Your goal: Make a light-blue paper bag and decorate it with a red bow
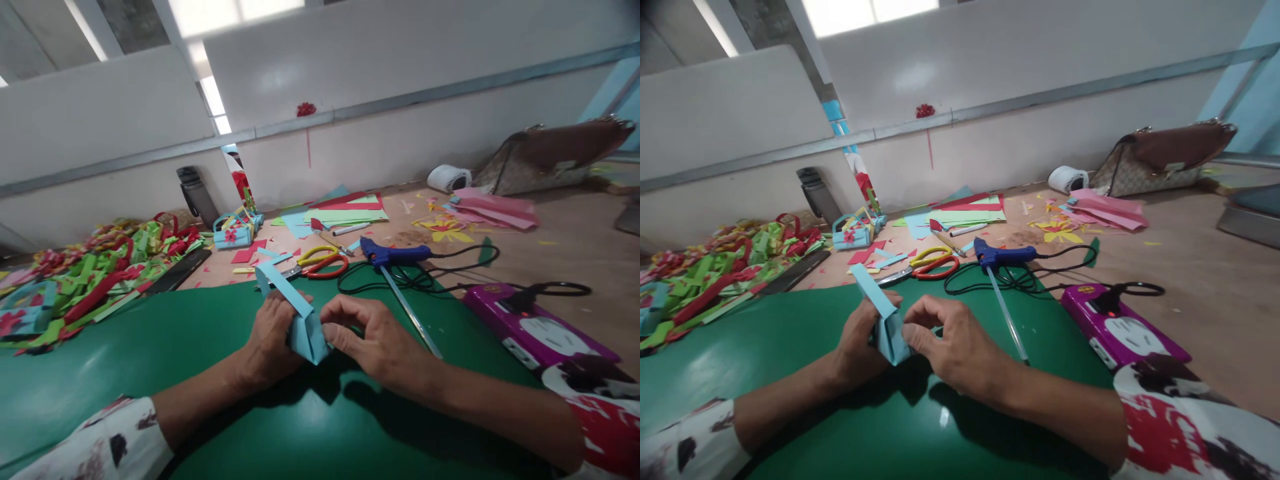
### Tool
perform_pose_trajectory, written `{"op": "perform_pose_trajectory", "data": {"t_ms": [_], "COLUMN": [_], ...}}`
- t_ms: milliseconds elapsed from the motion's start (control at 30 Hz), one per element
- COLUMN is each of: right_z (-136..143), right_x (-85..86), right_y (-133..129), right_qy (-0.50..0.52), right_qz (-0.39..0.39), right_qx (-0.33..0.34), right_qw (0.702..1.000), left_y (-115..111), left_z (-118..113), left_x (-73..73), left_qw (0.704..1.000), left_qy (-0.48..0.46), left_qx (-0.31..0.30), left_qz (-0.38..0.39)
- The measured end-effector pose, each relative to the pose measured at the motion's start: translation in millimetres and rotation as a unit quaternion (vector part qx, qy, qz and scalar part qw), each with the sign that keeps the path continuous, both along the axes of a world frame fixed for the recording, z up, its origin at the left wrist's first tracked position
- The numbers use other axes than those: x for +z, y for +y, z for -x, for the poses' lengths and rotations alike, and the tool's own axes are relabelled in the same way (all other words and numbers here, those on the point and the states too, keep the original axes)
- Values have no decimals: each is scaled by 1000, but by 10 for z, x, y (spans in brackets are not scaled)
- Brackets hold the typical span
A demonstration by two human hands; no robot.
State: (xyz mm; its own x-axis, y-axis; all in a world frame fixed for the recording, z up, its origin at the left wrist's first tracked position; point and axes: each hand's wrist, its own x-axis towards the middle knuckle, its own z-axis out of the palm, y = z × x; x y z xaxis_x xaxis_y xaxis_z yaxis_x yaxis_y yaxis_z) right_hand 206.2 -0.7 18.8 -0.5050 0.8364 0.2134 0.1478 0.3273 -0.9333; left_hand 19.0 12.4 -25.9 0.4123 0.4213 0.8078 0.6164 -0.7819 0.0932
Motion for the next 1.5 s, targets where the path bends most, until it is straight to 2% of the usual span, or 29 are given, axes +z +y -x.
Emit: {"op": "perform_pose_trajectory", "data": {"t_ms": [467, 700, 1000, 1233, 1500], "right_z": [-23, -32, -15, -26, -8], "right_x": [42, 5, -70, -61, -41], "right_y": [-34, -66, -79, -75, -53], "right_qy": [-20, -46, -83, -67, -36], "right_qz": [2, -65, -173, -174, -60], "right_qx": [0, -39, -101, -78, -56], "right_qw": [1000, 996, 976, 979, 996], "left_y": [2, 15, -4, 3, -1], "left_z": [8, 7, -7, -11, -11], "left_x": [-49, -23, -11, -2, -27], "left_qw": [1000, 999, 998, 999, 999], "left_qy": [-22, 29, 61, 46, 14], "left_qx": [-1, -10, -17, -22, -29], "left_qz": [10, -14, 1, -6, -9]}}
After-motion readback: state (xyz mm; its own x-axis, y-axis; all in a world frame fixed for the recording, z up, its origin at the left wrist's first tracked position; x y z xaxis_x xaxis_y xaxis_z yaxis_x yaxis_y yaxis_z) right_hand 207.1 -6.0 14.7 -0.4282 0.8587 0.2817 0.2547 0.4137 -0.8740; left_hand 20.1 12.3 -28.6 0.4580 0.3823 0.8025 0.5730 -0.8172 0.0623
